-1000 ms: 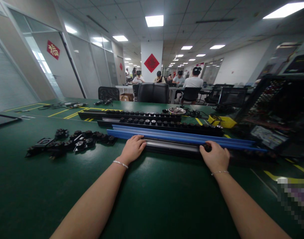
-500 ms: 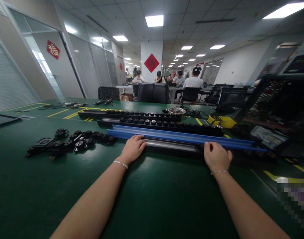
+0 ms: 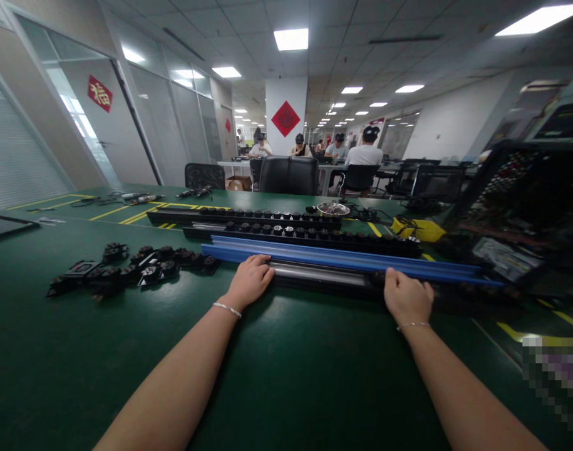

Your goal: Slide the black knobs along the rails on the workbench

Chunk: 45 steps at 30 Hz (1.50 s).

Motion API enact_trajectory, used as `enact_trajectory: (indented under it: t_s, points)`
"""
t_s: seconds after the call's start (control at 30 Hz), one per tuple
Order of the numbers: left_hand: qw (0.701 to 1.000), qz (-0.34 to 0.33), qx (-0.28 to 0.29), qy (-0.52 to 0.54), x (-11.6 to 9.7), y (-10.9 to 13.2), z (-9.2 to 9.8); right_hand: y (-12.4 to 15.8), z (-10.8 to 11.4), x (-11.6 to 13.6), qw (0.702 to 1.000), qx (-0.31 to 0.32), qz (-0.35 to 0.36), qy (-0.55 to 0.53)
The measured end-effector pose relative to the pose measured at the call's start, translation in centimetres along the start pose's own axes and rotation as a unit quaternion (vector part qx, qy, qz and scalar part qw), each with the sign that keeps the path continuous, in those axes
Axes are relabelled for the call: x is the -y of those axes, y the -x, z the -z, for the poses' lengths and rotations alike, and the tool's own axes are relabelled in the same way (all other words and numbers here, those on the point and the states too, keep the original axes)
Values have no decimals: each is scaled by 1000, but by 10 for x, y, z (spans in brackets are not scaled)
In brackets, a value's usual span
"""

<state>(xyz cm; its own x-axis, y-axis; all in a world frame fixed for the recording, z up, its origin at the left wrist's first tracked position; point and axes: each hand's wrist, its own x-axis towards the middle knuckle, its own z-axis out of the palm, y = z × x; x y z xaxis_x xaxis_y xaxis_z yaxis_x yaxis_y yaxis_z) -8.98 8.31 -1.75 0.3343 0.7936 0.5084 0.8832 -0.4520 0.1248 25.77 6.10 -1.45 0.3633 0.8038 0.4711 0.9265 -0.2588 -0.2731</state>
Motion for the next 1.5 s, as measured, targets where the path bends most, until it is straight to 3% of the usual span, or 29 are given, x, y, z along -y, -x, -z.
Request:
enact_trajectory:
  t_s: [0.37,1.5]
  points:
    - [1000,24,4,0,-2,0,1,2,-3,1,999,-29,46,0]
    - [1000,26,-2,-5,-5,0,3,5,-7,2,985,-11,141,-98]
